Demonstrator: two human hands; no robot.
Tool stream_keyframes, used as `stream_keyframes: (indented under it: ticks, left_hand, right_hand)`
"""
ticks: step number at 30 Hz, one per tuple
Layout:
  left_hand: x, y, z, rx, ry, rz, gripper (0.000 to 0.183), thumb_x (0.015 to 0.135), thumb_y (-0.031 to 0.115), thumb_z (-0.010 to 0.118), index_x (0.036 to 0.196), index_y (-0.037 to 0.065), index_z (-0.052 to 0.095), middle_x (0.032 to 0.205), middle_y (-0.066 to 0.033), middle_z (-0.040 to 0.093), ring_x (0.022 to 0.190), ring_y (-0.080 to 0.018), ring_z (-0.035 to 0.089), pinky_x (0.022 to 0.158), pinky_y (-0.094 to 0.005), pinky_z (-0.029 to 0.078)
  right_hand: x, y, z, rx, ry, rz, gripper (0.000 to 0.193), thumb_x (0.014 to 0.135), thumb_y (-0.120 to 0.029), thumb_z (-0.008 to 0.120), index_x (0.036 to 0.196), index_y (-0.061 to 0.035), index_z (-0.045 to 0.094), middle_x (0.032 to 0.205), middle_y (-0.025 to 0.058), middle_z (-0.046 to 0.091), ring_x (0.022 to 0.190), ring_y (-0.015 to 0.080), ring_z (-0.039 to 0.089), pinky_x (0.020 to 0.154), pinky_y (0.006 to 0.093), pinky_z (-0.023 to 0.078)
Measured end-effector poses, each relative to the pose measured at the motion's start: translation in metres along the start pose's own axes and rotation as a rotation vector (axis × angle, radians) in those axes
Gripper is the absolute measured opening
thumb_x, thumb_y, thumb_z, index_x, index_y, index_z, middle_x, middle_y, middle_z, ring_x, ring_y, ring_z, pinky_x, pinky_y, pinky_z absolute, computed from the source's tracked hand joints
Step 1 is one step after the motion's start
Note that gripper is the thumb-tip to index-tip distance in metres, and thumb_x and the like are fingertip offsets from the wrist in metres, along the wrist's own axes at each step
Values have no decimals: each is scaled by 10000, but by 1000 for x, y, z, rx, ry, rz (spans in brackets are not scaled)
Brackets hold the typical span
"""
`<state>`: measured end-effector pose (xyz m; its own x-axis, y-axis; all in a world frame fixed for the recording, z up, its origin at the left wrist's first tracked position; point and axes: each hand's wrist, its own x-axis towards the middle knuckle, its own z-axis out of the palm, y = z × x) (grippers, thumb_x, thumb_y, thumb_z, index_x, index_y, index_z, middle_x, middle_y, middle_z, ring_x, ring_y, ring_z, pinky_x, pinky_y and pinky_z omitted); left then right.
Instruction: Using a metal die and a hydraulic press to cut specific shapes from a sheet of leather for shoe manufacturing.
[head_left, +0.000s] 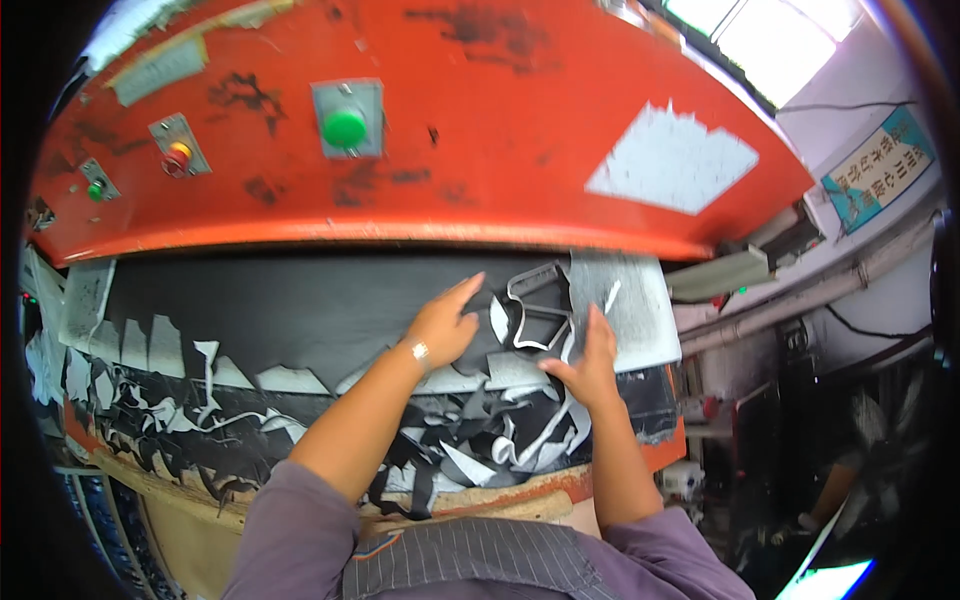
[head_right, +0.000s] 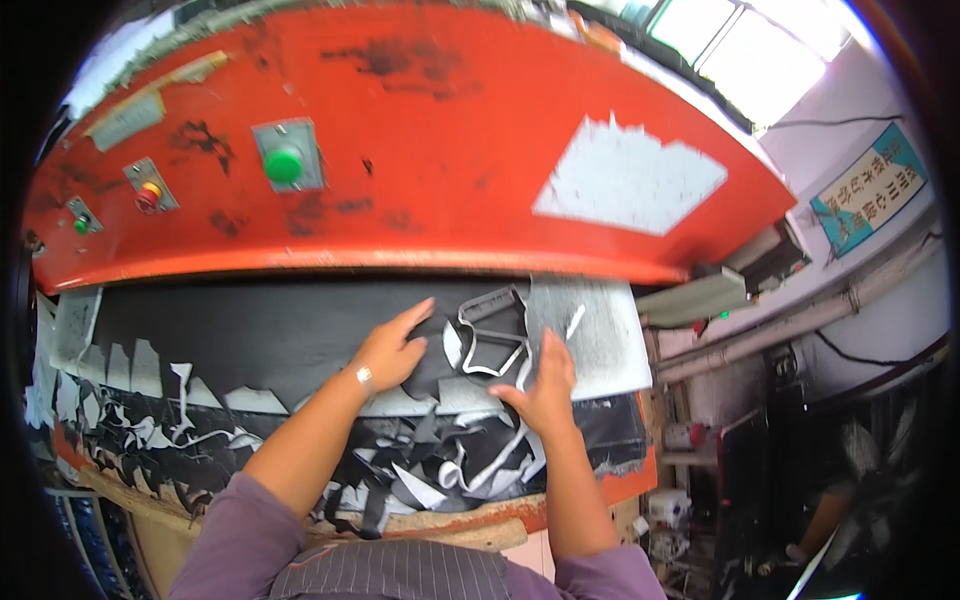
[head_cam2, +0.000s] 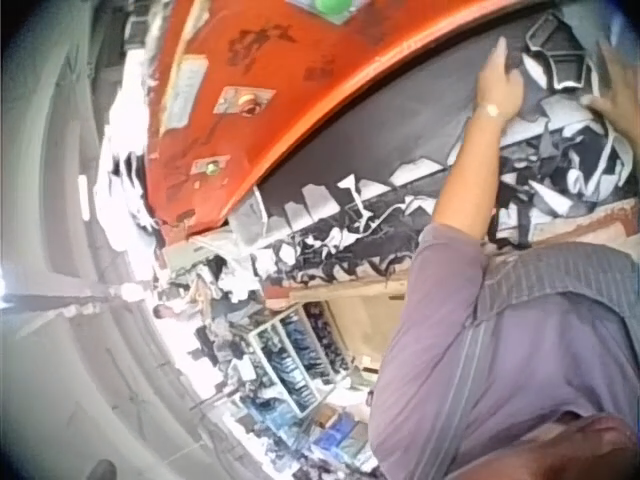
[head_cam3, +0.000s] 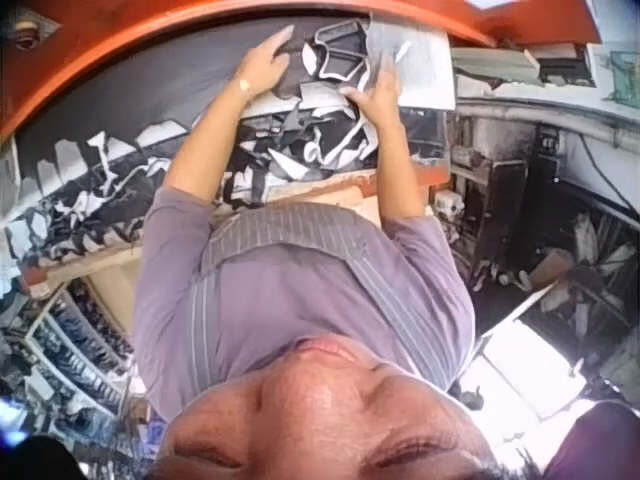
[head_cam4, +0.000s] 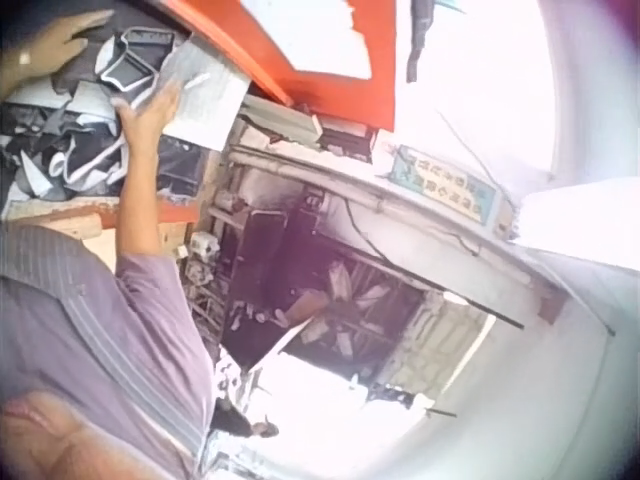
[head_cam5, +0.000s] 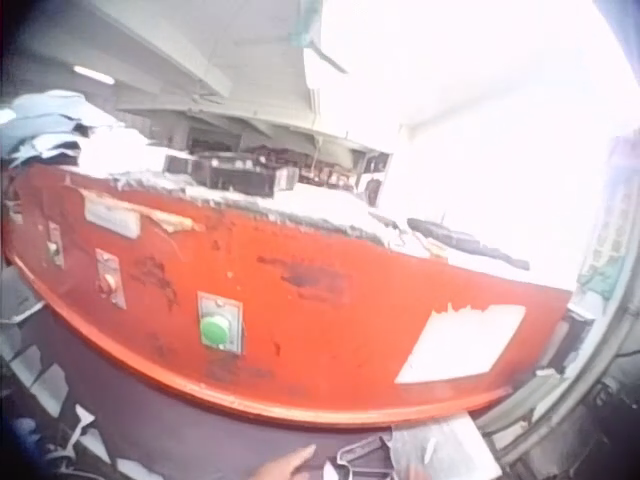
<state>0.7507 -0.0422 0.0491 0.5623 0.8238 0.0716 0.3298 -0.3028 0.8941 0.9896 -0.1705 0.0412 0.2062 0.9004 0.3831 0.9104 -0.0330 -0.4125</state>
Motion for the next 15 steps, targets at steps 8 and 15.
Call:
stream_keyframes:
  ticks: [8,15]
  left_hand:
    - [-109,-67,-265,-103,1301,-33,580,957,139,502,1450,-38,252,1505,-218,290,1404,-289,286,1144,-367,226]
    - [-109,-65,-464,458,1563,-197,731,989,448,381,1483,-42,154,1568,-210,94,1456,-280,123,1165,-367,108]
  right_hand:
    - [37,-154,-35,474,31,-84,656,761,-289,787,1277,6,511,1022,187,651,986,292,626,869,387,482]
    - [152,-298,-31,425,204,-298,437,807,-346,730,1038,-58,496,762,94,630,650,278,633,550,387,490]
